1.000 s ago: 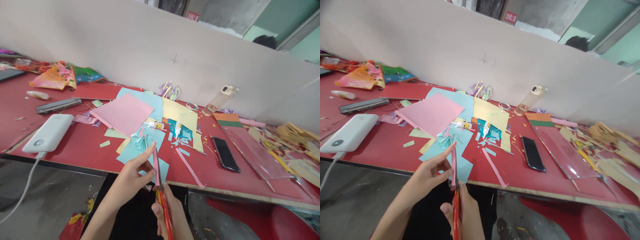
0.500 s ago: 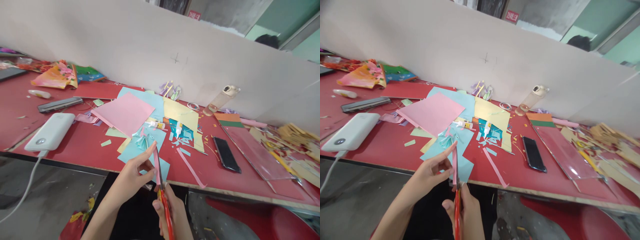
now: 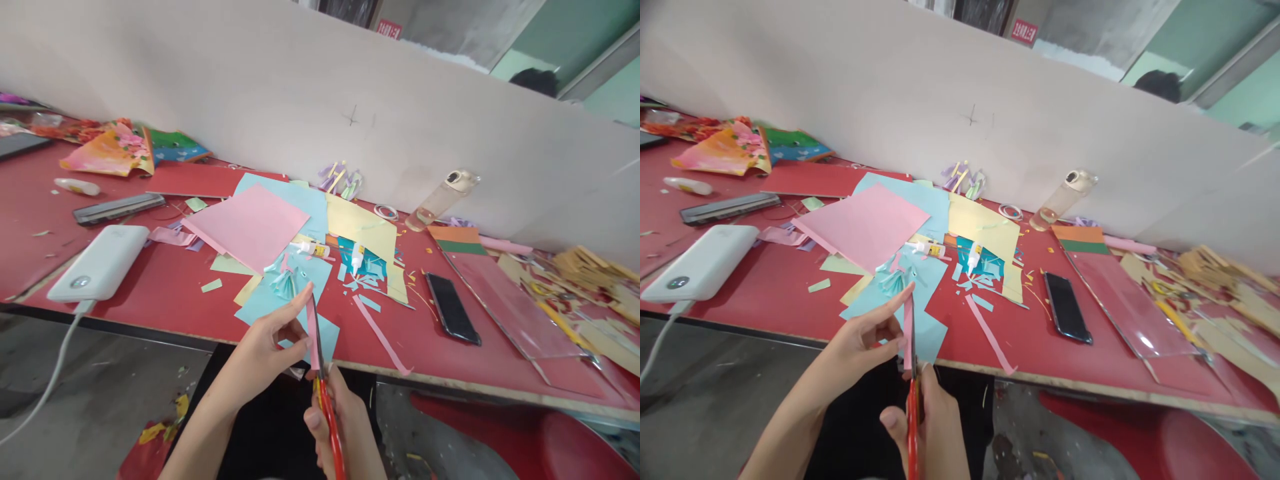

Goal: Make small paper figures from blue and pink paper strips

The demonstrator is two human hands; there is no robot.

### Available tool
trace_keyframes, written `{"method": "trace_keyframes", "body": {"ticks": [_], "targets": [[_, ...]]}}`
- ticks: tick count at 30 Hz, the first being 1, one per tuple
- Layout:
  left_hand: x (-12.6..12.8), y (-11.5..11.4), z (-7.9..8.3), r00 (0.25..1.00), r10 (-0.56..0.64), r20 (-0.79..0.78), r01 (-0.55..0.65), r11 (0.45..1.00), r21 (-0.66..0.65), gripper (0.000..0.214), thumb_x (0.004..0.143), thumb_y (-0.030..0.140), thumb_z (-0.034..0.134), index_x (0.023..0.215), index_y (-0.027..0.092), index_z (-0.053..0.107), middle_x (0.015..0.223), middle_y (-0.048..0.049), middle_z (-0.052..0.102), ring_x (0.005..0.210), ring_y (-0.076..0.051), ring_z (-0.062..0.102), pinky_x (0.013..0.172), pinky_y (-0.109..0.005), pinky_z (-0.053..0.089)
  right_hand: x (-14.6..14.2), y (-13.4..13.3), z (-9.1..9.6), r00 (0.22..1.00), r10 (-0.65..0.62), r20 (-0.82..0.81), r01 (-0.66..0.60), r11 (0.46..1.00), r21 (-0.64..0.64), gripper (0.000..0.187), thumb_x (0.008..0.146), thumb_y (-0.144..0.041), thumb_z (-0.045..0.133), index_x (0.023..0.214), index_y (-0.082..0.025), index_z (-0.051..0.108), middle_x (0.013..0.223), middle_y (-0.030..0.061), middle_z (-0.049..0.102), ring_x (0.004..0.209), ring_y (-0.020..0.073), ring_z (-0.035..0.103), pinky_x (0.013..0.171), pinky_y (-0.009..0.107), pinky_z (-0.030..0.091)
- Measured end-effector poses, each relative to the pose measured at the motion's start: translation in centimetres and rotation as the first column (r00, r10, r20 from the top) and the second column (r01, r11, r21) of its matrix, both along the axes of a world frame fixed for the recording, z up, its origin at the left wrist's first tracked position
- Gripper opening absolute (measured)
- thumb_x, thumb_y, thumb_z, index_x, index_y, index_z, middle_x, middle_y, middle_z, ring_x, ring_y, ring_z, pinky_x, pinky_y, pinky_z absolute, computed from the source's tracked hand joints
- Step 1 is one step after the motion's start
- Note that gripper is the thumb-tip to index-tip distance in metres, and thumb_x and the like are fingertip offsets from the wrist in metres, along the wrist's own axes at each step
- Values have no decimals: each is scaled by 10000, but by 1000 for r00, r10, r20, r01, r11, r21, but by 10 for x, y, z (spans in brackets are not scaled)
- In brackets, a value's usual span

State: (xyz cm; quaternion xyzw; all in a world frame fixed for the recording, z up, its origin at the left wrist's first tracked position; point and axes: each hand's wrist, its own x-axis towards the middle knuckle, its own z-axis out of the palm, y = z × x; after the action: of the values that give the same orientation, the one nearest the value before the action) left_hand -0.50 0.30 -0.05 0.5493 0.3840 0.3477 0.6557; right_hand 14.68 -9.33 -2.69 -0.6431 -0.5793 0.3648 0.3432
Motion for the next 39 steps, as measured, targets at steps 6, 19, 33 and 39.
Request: {"method": "trace_keyframes", "body": {"ticks": [6, 19, 33, 39], "targets": [[-1, 0, 1, 1000, -30, 2, 30, 999, -16, 772, 900, 234, 640, 1612, 296, 347, 831, 14, 552, 801, -163, 554, 679, -271, 460, 5, 3, -1, 997, -3, 78, -3, 996, 84, 915, 817, -935, 326, 1274, -206, 635, 694, 60, 691, 673, 267, 746, 617, 319, 625], [2, 0, -2, 999, -23, 40, 24, 999, -22, 783, 884, 222, 645, 1610, 265, 356, 816, 15, 547, 791, -161, 548, 687, -282, 453, 8, 3, -3, 997, -41, 72, 37, 997, 64, 792, 833, -890, 432, 1195, -230, 677, 600, 28, 644, 698, 283, 767, 645, 314, 632], [-2, 1, -15, 982, 45, 181, -41, 999, -27, 758, 906, 241, 706, 1589, 328, 389, 1212, -105, 675, 792, -155, 574, 742, -323, 507, 51, 21, 7, 838, -356, 413, 285, 932, 223, 567, 924, -640, 576, 1236, -172, 649, 979, 134, 792, 858, 302, 776, 703, 342, 601], [0, 4, -14, 984, 46, 174, -43, 999, -19, 612, 911, 237, 697, 1496, 316, 538, 843, -10, 655, 778, -156, 572, 747, -288, 492, 108, 51, -8, 679, -308, 666, 174, 949, 262, 409, 942, -438, 514, 1203, -184, 701, 1121, 155, 788, 958, 353, 774, 691, 415, 606]]}}
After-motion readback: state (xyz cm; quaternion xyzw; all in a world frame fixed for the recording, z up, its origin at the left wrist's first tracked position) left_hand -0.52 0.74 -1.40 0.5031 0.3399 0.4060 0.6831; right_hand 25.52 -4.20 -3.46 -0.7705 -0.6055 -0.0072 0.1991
